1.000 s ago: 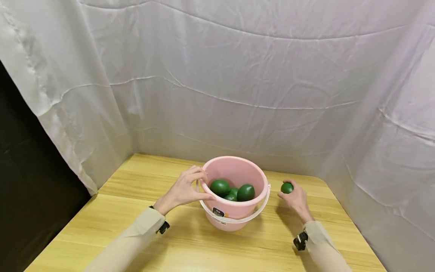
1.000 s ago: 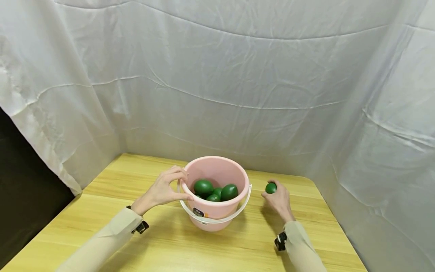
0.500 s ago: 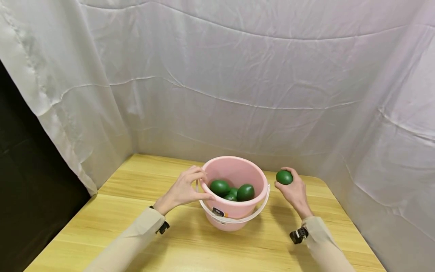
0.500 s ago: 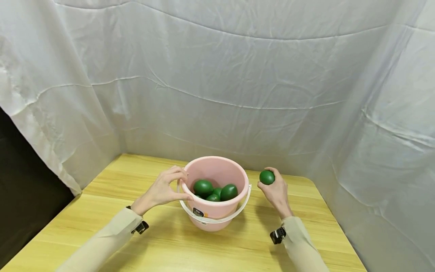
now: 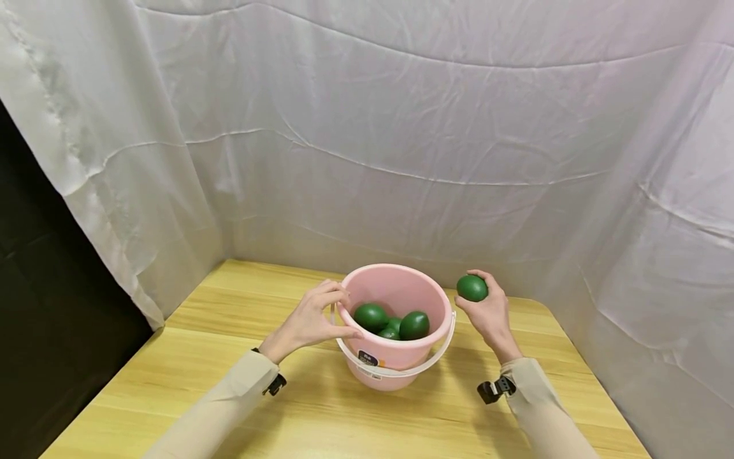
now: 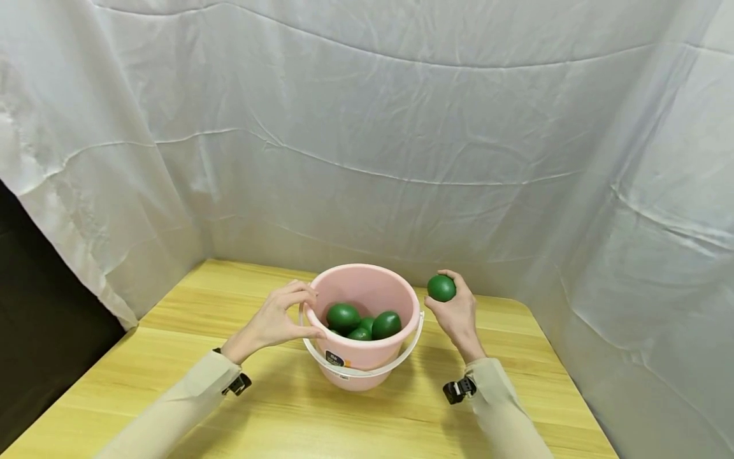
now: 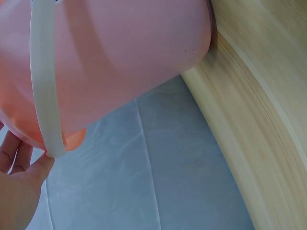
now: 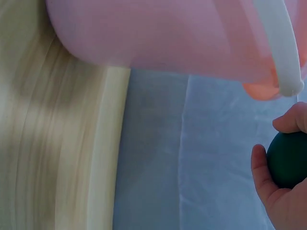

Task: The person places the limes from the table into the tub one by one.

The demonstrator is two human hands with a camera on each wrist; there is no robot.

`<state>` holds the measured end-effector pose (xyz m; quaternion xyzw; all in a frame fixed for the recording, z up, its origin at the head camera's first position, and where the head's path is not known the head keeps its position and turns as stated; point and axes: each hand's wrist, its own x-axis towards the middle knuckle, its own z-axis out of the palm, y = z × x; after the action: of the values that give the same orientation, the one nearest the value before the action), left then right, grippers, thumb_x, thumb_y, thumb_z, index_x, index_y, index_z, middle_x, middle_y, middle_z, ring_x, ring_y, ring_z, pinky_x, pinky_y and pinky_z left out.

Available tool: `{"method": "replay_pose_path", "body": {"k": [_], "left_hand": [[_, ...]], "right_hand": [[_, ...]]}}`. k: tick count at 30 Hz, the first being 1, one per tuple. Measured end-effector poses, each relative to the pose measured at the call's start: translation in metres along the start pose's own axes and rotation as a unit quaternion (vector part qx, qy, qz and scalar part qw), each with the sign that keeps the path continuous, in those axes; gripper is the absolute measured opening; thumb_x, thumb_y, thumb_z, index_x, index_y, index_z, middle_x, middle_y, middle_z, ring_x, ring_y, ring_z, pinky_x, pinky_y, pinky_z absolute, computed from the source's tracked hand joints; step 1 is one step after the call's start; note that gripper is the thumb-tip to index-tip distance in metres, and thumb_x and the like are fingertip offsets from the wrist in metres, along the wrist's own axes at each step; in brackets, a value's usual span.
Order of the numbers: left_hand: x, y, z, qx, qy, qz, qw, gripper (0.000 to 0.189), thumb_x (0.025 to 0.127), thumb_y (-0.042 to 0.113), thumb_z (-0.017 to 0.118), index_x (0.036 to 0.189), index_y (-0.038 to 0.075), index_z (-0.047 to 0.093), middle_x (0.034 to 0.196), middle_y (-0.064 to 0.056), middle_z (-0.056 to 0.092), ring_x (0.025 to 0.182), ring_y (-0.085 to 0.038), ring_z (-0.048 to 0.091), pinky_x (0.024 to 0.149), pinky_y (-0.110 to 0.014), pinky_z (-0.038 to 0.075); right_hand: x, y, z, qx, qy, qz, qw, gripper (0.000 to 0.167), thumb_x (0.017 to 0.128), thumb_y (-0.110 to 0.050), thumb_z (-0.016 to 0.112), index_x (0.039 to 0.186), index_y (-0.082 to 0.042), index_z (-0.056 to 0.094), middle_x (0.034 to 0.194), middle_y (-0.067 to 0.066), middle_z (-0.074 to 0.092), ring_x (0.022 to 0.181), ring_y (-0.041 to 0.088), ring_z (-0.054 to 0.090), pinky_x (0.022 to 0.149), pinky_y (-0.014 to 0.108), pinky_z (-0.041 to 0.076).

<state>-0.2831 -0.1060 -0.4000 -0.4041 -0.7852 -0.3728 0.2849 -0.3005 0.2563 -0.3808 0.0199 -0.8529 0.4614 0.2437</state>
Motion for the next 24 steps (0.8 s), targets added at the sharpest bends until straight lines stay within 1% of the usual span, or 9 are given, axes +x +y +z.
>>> {"method": "replay_pose_path", "body": {"k": [4,8,11,14,17,21,24], "left_hand": [[0.0,0.0,0.0,0.0,0.0,0.0,1.0,0.045,0.059,0.038,0.094,0.089,0.016,0.068,0.104,0.004,0.066,0.102,-0.013,0.059,0.091,-0.036,0.053],[0.001,-0.001,0.0,0.002,0.003,0.005,1.0,0.045,0.059,0.037,0.094,0.089,0.016,0.068,0.105,0.003,0.066,0.102,-0.014,0.059,0.091,-0.037,0.053],[0.001,-0.001,0.0,0.001,0.006,0.008,0.9999,0.044,0.059,0.036,0.094,0.089,0.016,0.068,0.104,0.003,0.066,0.102,-0.014,0.059,0.09,-0.037,0.053],[0.001,-0.001,0.001,-0.002,0.005,0.007,1.0,0.045,0.058,0.037,0.094,0.088,0.017,0.068,0.103,0.004,0.066,0.102,-0.014,0.059,0.091,-0.037,0.053],[0.0,-0.001,0.001,-0.002,0.004,0.006,1.0,0.044,0.059,0.038,0.094,0.088,0.017,0.068,0.103,0.004,0.066,0.102,-0.014,0.059,0.091,-0.037,0.053],[0.001,-0.002,0.001,0.0,-0.002,0.003,1.0,0.043,0.061,0.039,0.093,0.089,0.018,0.068,0.103,0.003,0.066,0.103,-0.014,0.059,0.091,-0.038,0.052],[0.001,-0.002,0.001,-0.002,-0.004,0.0,1.0,0.043,0.06,0.038,0.093,0.088,0.018,0.067,0.103,0.003,0.066,0.103,-0.015,0.059,0.09,-0.039,0.053]], "right_hand": [[-0.001,-0.006,0.001,0.015,-0.005,-0.002,0.9999,0.059,0.075,-0.002,0.074,0.129,-0.019,0.057,0.12,0.019,0.06,0.091,0.034,0.059,0.068,0.032,0.05],[0.0,-0.011,0.003,0.015,-0.012,-0.026,0.9995,0.061,0.074,-0.001,0.076,0.129,-0.02,0.058,0.122,0.017,0.06,0.093,0.034,0.059,0.071,0.034,0.05],[0.001,-0.014,0.004,0.013,-0.008,-0.045,0.9989,0.061,0.073,0.0,0.077,0.129,-0.02,0.06,0.126,0.015,0.06,0.094,0.033,0.06,0.073,0.035,0.05],[0.0,-0.018,0.005,0.023,-0.004,-0.052,0.9984,0.061,0.073,-0.001,0.077,0.128,-0.02,0.06,0.128,0.012,0.059,0.094,0.033,0.06,0.074,0.037,0.05],[0.001,-0.023,0.006,0.031,-0.007,-0.057,0.9979,0.061,0.075,-0.003,0.078,0.129,-0.022,0.059,0.128,0.012,0.059,0.096,0.032,0.06,0.076,0.038,0.05],[0.0,-0.029,0.007,0.034,-0.027,-0.076,0.9961,0.062,0.078,-0.004,0.078,0.133,-0.021,0.055,0.13,0.013,0.058,0.099,0.033,0.06,0.078,0.04,0.051],[0.0,-0.033,0.008,0.042,-0.051,-0.1,0.9929,0.064,0.079,-0.003,0.077,0.135,-0.017,0.049,0.133,0.012,0.057,0.103,0.032,0.06,0.082,0.041,0.051]]}}
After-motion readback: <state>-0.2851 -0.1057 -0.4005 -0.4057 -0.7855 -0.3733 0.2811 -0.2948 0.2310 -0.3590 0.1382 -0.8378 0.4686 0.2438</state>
